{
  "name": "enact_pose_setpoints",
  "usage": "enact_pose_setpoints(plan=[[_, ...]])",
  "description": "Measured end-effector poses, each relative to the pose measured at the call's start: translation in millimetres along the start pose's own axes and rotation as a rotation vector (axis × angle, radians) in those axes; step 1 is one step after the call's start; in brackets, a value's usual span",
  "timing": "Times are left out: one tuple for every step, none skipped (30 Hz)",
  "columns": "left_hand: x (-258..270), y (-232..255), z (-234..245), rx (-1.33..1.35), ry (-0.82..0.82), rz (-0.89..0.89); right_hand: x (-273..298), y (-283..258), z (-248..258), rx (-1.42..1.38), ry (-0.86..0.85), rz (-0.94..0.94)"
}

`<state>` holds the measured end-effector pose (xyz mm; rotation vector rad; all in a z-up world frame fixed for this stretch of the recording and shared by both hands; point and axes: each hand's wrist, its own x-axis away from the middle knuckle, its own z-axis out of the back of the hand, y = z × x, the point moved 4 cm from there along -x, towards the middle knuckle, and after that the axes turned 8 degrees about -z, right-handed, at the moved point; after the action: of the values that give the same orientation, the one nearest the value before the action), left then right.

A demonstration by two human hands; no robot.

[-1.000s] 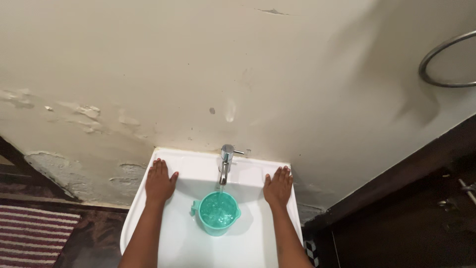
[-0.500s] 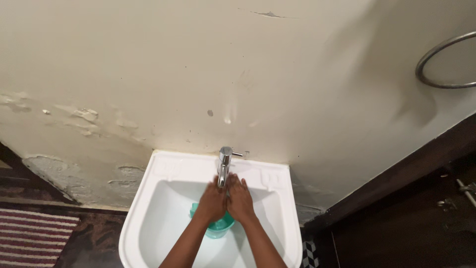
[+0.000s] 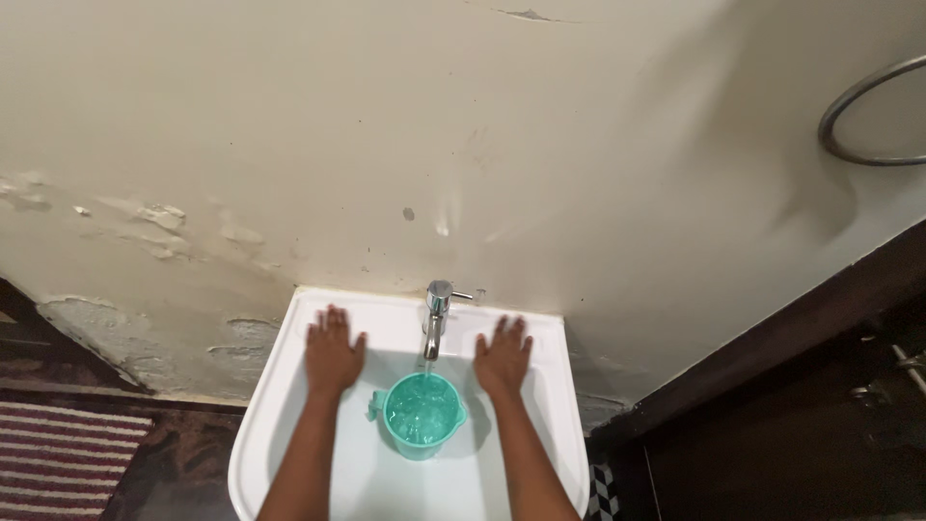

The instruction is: The person washes the surface of a sink and a small plastic cup using their hands under running water.

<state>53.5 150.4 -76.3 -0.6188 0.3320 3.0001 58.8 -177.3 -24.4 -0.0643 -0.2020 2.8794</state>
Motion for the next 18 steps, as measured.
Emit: enact_pose_setpoints(plan=[[-4.5,13.3,-3.7,0.045,-0.028,-0.01,5.4,-14.2,1.4,-0.044,-0.017,0.049],[-5.6,31.6,-4.7,0.017,-0.048,-0.078,12.6,-29.3,2.5,-0.092,-0.004,0.136],[-5.2,52.0,-5.4,-0.011,-0.068,-0.145,21.6,-42.4,2.0,-0.141,0.011,0.223],[-2.9,71.4,-7.0,0.054,-0.12,-0.184,30.7,-52.2,0.6,-0.189,0.025,0.311],[-0.2,89.0,-8.5,0.12,-0.171,-0.224,39.4,-56.9,-2.4,-0.2,0.044,0.346],[5.1,106.7,-7.6,0.145,-0.134,-0.258,48.2,-59.3,-5.7,-0.208,0.064,0.382],[14.2,123.2,-6.8,0.171,-0.096,-0.293,55.2,-60.1,-8.9,-0.215,0.084,0.419],[18.7,130.4,-4.4,0.196,-0.058,-0.327,58.0,-56.1,-13.0,-0.263,0.075,0.476],[20.8,128.3,-3.6,0.227,-0.094,-0.325,57.6,-46.3,-18.1,-0.31,0.065,0.533],[24.5,125.8,-2.9,0.258,-0.129,-0.324,56.4,-35.7,-23.5,-0.357,0.056,0.59],[26.5,123.9,-3.0,0.29,-0.163,-0.322,45.8,-24.7,-25.5,-0.573,0.004,0.508],[27.4,122.2,-3.6,0.276,-0.192,-0.335,33.5,-17.5,-24.0,-0.785,-0.054,0.418],[27.3,119.8,-4.8,0.261,-0.222,-0.347,28.6,-13.7,-20.9,-0.993,-0.116,0.322],[26.3,117.8,-6.4,0.244,-0.25,-0.361,21.7,-10.7,-10.1,-0.956,-0.029,0.164],[24.8,117.3,-7.8,0.26,-0.248,-0.355,9.9,-10.2,9.1,-0.915,0.059,0.007],[23.2,116.9,-9.4,0.277,-0.247,-0.349,5.1,-20.1,32.9,-0.952,0.13,0.114],[22.7,116.2,-10.6,0.293,-0.246,-0.343,4.4,-29.8,57.7,-0.987,0.2,0.223],[23.1,115.7,-12.9,0.277,-0.278,-0.334,5.4,-41.1,77.9,-0.84,0.224,0.272]])
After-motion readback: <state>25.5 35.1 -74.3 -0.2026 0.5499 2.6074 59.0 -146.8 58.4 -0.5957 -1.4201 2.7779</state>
